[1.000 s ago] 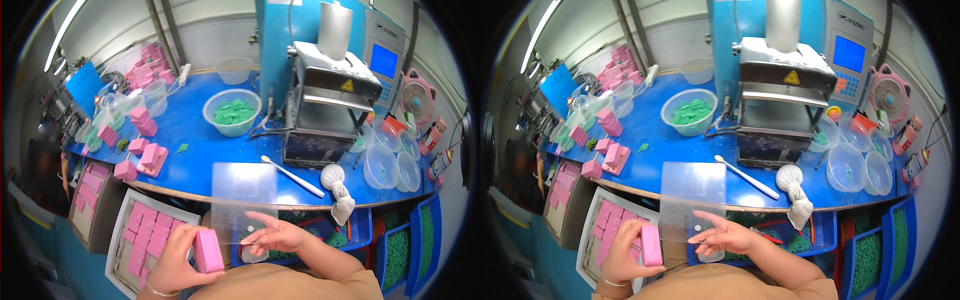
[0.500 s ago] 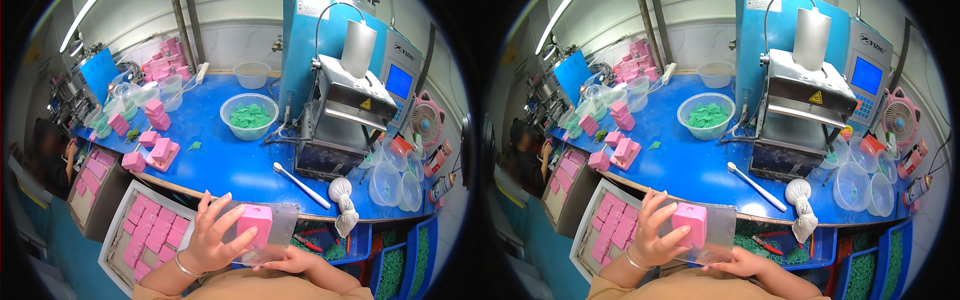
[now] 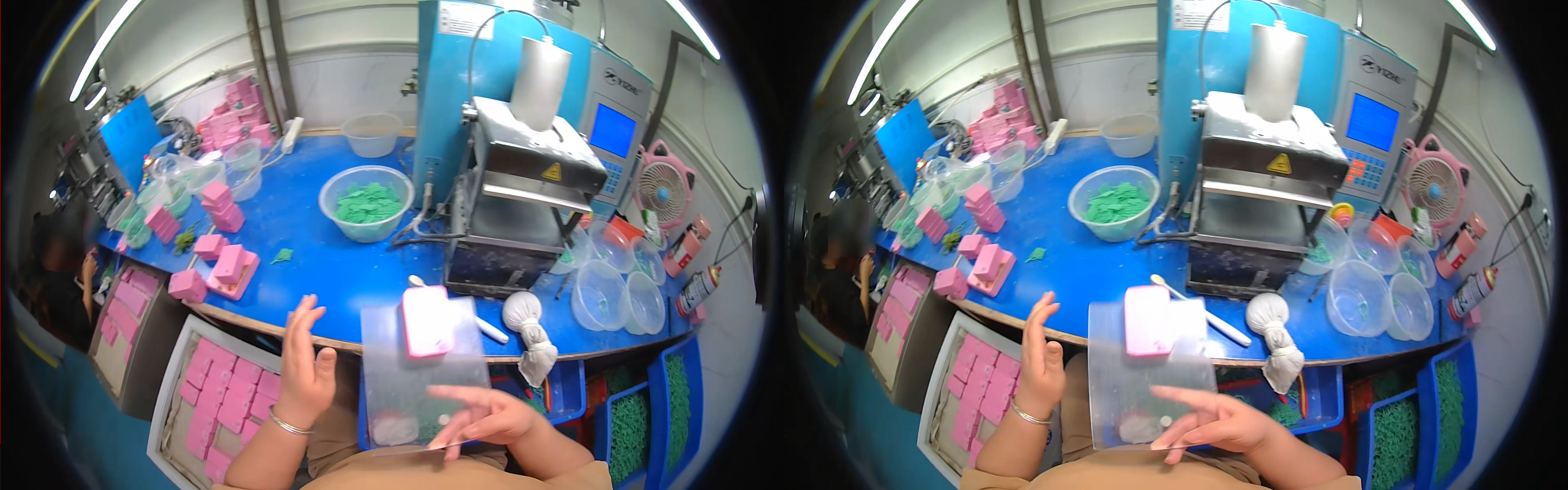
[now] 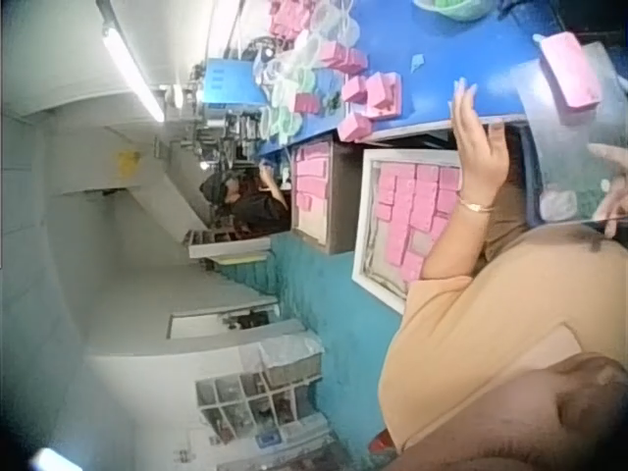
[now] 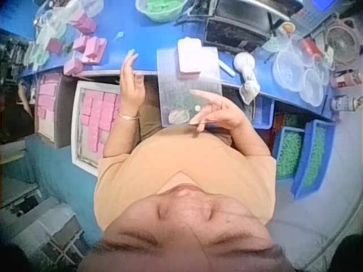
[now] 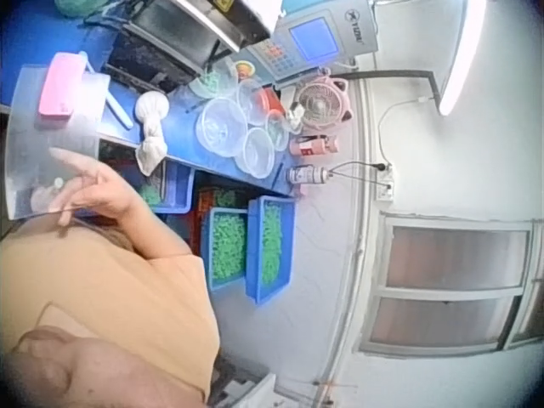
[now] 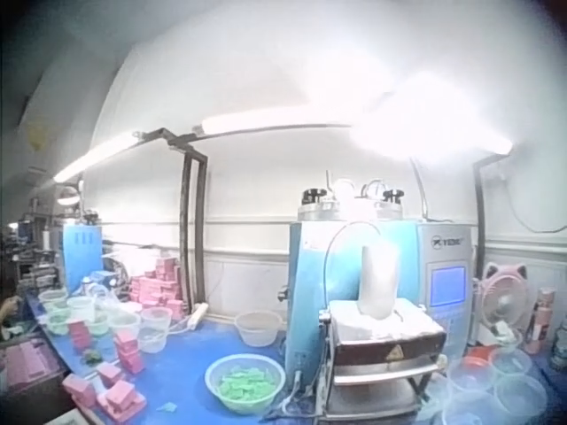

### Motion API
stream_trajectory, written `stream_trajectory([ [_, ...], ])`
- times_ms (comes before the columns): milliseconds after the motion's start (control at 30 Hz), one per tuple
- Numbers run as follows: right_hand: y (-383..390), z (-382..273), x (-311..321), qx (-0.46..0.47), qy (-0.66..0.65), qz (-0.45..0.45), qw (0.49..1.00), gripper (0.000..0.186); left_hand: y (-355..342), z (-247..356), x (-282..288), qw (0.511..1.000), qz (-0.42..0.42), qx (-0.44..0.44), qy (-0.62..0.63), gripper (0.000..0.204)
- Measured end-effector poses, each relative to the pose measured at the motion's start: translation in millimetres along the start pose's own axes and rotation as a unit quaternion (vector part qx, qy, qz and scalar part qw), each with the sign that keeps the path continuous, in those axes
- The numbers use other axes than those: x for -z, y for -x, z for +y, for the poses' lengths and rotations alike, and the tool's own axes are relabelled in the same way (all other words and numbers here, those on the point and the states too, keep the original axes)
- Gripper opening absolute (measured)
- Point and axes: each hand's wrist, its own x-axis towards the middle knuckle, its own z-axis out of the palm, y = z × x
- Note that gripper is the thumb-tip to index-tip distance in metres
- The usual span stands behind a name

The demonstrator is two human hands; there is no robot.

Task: The person is preparing and assembling small green silicone or wax parts into a pink mold, cleaning it with a brush, and then placing the mold into a production machine.

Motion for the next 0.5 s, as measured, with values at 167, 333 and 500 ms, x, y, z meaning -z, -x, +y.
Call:
stream_trajectory([
  [167,34.4,-47.4,-38.5,0.122,0.012,0.077,0.989,0.072,24.9,-18.0,-22.9,0.95,-0.167,-0.005,-0.264,0.067],
  [333,47.4,-68.0,-32.6,0.199,0.008,0.093,0.976,0.077,30.1,-23.6,-39.7,0.954,-0.125,-0.03,-0.27,0.073],
  [500,39.5,-99.8,-7.8,0.2,0.037,0.055,0.978,0.077,30.8,-30.0,-40.6,0.958,-0.108,-0.045,-0.262,0.074],
])
